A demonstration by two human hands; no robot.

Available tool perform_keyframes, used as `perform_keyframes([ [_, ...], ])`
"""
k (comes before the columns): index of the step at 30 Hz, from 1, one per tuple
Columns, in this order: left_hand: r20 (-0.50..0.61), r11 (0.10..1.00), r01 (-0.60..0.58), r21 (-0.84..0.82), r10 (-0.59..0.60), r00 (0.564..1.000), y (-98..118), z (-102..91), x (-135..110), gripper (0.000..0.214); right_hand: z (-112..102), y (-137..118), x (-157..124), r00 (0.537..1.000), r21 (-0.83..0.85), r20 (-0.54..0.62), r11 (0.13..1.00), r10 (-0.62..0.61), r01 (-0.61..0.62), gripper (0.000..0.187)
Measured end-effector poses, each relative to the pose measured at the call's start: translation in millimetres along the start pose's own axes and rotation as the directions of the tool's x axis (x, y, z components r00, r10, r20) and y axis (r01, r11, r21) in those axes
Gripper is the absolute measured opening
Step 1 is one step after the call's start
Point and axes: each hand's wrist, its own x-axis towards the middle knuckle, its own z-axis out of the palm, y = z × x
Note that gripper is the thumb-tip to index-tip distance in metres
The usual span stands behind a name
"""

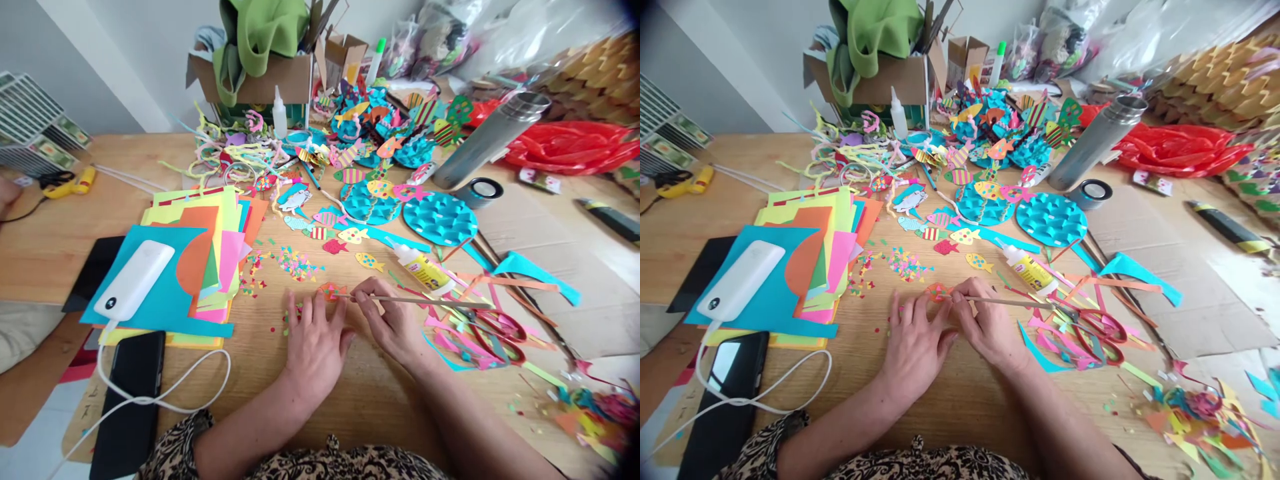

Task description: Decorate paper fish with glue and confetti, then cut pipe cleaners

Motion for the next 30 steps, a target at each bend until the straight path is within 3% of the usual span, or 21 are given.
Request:
perform_keyframes([
  [30,0.022,1.000,-0.015,0.024,0.014,1.000,0.1,-1.6,0.5,0.053,1.8,-0.3,4.2,0.998,-0.028,0.064,1.000,0.015,-0.013,0.016],
])
